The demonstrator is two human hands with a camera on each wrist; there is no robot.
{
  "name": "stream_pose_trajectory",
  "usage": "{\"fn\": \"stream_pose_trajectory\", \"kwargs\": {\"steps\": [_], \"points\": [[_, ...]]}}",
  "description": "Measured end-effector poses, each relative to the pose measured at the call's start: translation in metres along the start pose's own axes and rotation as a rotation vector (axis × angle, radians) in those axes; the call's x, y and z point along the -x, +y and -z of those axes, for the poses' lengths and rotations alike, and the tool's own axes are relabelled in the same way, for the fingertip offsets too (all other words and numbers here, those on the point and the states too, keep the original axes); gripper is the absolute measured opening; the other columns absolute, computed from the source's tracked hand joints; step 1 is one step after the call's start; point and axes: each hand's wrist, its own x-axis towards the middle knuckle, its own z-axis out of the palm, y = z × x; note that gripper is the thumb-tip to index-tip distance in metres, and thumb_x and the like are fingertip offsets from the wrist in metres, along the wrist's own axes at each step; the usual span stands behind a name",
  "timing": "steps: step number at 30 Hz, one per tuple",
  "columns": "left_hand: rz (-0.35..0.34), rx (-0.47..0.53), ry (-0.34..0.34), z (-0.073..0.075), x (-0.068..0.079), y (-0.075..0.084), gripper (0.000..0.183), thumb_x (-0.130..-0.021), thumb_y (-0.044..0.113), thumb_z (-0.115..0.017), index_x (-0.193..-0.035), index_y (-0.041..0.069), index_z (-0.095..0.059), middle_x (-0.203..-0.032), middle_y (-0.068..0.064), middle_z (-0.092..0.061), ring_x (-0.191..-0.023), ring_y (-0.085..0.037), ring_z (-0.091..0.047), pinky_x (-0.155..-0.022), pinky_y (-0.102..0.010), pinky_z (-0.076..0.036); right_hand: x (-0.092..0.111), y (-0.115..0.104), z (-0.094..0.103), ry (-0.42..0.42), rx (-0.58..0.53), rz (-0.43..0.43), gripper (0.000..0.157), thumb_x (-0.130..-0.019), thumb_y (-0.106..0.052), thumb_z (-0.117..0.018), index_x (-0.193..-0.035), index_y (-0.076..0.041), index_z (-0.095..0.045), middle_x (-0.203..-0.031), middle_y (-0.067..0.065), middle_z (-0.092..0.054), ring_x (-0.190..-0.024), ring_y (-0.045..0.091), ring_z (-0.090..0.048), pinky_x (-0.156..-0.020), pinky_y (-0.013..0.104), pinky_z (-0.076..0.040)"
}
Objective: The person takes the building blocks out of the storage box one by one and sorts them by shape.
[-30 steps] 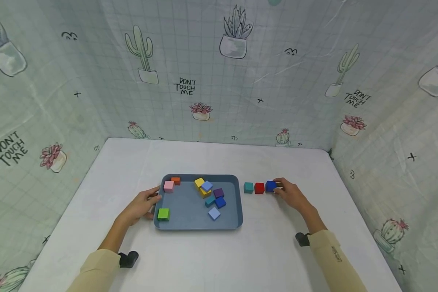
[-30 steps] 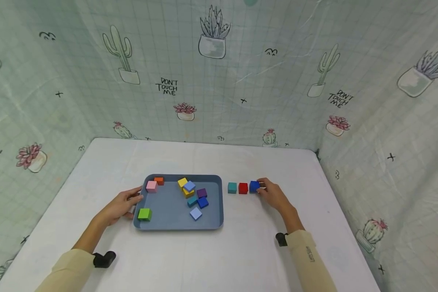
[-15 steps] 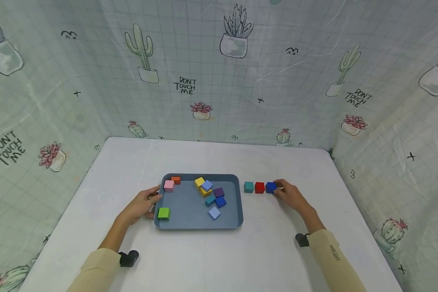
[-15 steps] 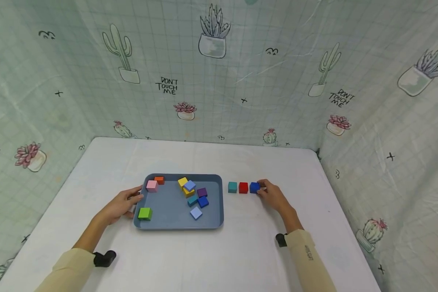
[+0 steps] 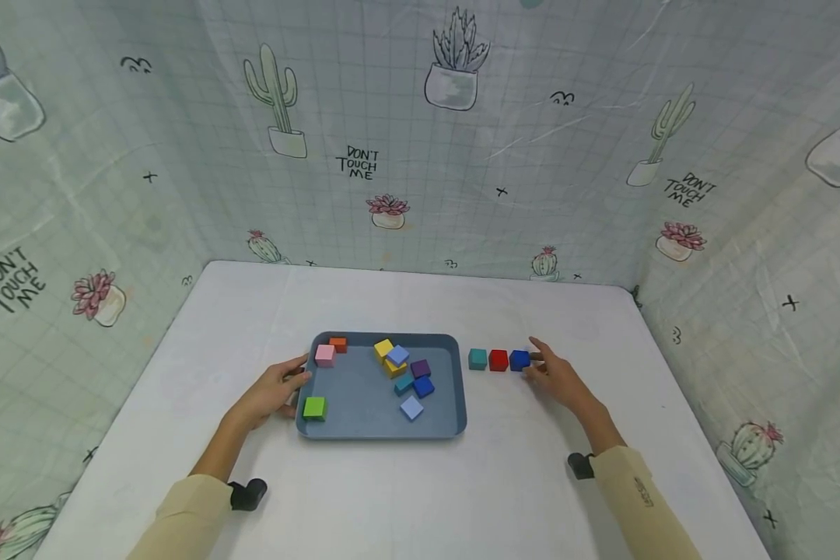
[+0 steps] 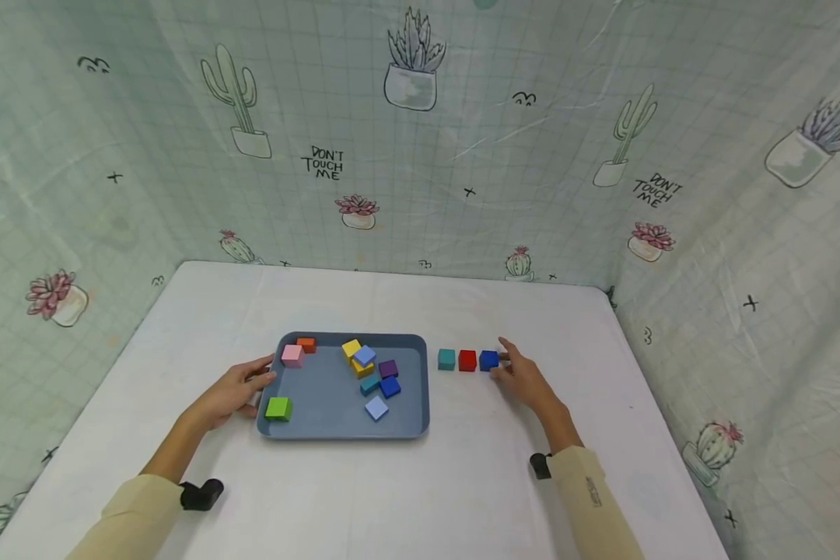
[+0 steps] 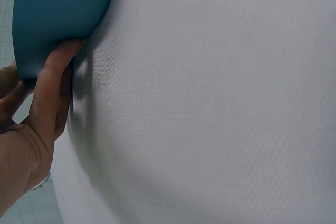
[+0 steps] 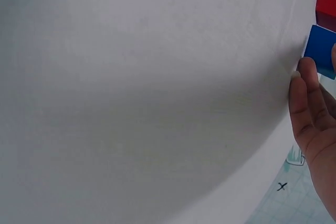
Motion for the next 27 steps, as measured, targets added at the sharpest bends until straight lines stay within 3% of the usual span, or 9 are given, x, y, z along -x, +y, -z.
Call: {"fn": "stream_pose_trajectory", "kwargs": {"steps": [3,7,10,16,22,27], "points": [[-0.001,-0.001,0.004,-0.001,0.0,0.0,0.058,-0.101,0.019,-0.046,-0.149,0.001,-0.019,-0.139,-0.029,-0.032,-0.119,-0.043,-0.042,-0.068,-0.038,-0.055,0.004,0.0,-0.003,0.098,0.036,0.025,0.067,-0.092,-0.02,-0.062,-0.147,-0.005,-0.026,-0.133,0.023,-0.047,-0.101,0.033,-0.056,-0.084,0.046,-0.049],[-0.009,-0.005,0.004,-0.001,-0.001,-0.002,0.058,-0.101,0.019,-0.046,-0.149,0.001,-0.019,-0.139,-0.029,-0.032,-0.118,-0.043,-0.042,-0.069,-0.038,-0.055,0.006,-0.004,-0.005,0.357,0.074,0.118,0.059,-0.088,-0.022,-0.068,-0.137,-0.001,-0.042,-0.123,0.019,-0.054,-0.083,0.024,-0.057,-0.065,0.034,-0.05],[-0.014,-0.008,0.003,0.0,-0.002,-0.003,0.059,-0.101,0.02,-0.046,-0.149,0.001,-0.019,-0.139,-0.029,-0.032,-0.117,-0.042,-0.043,-0.069,-0.038,-0.055,0.004,-0.011,-0.004,0.486,0.064,0.191,0.053,-0.086,-0.021,-0.07,-0.131,-0.001,-0.049,-0.119,0.017,-0.057,-0.08,0.022,-0.057,-0.061,0.034,-0.049],[-0.02,-0.003,0.003,-0.001,-0.001,-0.002,0.058,-0.101,0.02,-0.046,-0.149,0.001,-0.019,-0.139,-0.029,-0.032,-0.117,-0.042,-0.043,-0.068,-0.038,-0.055,0.0,-0.032,-0.009,0.496,0.044,0.228,0.045,-0.087,-0.018,-0.068,-0.126,-0.003,-0.054,-0.119,0.015,-0.059,-0.079,0.017,-0.054,-0.06,0.038,-0.052],[-0.019,-0.009,0.012,-0.001,-0.001,-0.002,0.058,-0.1,0.02,-0.047,-0.149,0.001,-0.021,-0.138,-0.029,-0.033,-0.116,-0.042,-0.043,-0.066,-0.038,-0.055,-0.001,-0.053,-0.016,0.464,0.013,0.313,0.041,-0.087,-0.015,-0.069,-0.124,-0.002,-0.056,-0.115,0.013,-0.061,-0.08,0.017,-0.055,-0.062,0.027,-0.051],[-0.009,-0.009,0.01,-0.002,-0.002,-0.003,0.059,-0.1,0.021,-0.047,-0.149,0.001,-0.02,-0.138,-0.029,-0.034,-0.116,-0.042,-0.044,-0.067,-0.037,-0.056,-0.002,-0.068,-0.023,0.41,0.0,0.334,0.04,-0.088,-0.019,-0.068,-0.125,-0.007,-0.055,-0.113,0.01,-0.063,-0.081,0.014,-0.054,-0.065,0.024,-0.05]]}}
